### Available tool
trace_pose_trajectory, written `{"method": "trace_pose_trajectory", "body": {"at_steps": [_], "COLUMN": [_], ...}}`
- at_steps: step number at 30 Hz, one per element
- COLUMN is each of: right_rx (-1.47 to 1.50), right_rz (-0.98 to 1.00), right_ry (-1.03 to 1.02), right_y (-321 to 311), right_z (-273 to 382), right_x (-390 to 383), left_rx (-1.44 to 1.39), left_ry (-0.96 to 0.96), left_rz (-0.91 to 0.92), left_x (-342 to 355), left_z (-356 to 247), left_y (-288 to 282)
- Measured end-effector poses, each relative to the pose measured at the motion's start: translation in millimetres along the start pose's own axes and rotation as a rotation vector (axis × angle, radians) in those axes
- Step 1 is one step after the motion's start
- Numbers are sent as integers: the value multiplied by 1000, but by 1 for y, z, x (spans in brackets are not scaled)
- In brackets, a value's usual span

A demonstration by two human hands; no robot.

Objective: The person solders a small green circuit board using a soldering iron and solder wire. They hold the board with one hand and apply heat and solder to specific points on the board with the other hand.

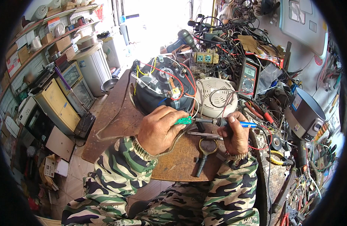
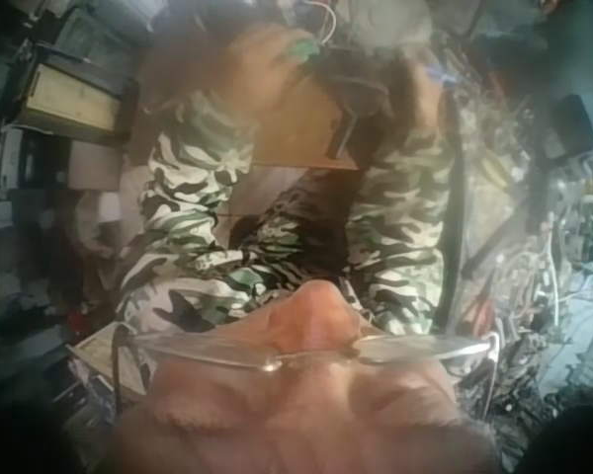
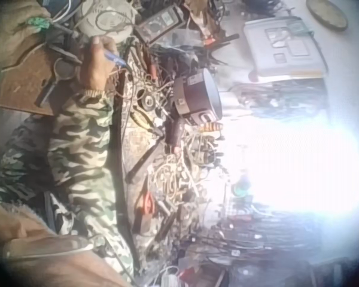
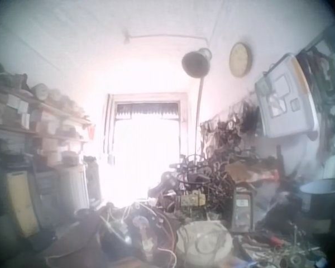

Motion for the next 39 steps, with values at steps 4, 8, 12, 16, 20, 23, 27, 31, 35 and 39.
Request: {"method": "trace_pose_trajectory", "body": {"at_steps": [4,8,12,16,20,23,27,31,35,39], "right_rx": [-88,-121,-210,-335,-420,-656,-1049,-1219,-1381,-1316], "right_rz": [6,55,95,142,201,205,271,433,424,357], "right_ry": [-30,-87,-156,-198,-241,-337,-895,-1041,-1087,-1119], "right_y": [1,3,5,10,22,37,80,104,103,107], "right_z": [5,9,12,14,17,24,34,21,7,19], "right_x": [-4,-12,-20,-32,-46,-65,-102,-122,-127,-133], "left_rx": [-16,-17,-14,-29,-39,-34,-32,-37,-33,-58], "left_ry": [-33,-51,-60,-75,-91,-94,-116,-107,-108,-125], "left_rz": [-11,-27,-42,-47,-62,-80,-70,-81,-71,-92], "left_x": [-1,-2,-4,-5,-5,-5,-6,-5,-6,-7], "left_z": [3,6,8,11,11,10,12,10,8,10], "left_y": [0,1,1,1,1,-1,1,0,-1,0]}}
Point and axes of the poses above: each hand's wrist, its own x-axis towards the middle knuckle, its own y-axis out of the palm, z = x × y, the point moved 10 cm from there along x, towards the middle knuckle, and after that the axes turned 4 degrees about x, right-handed, at the moved point
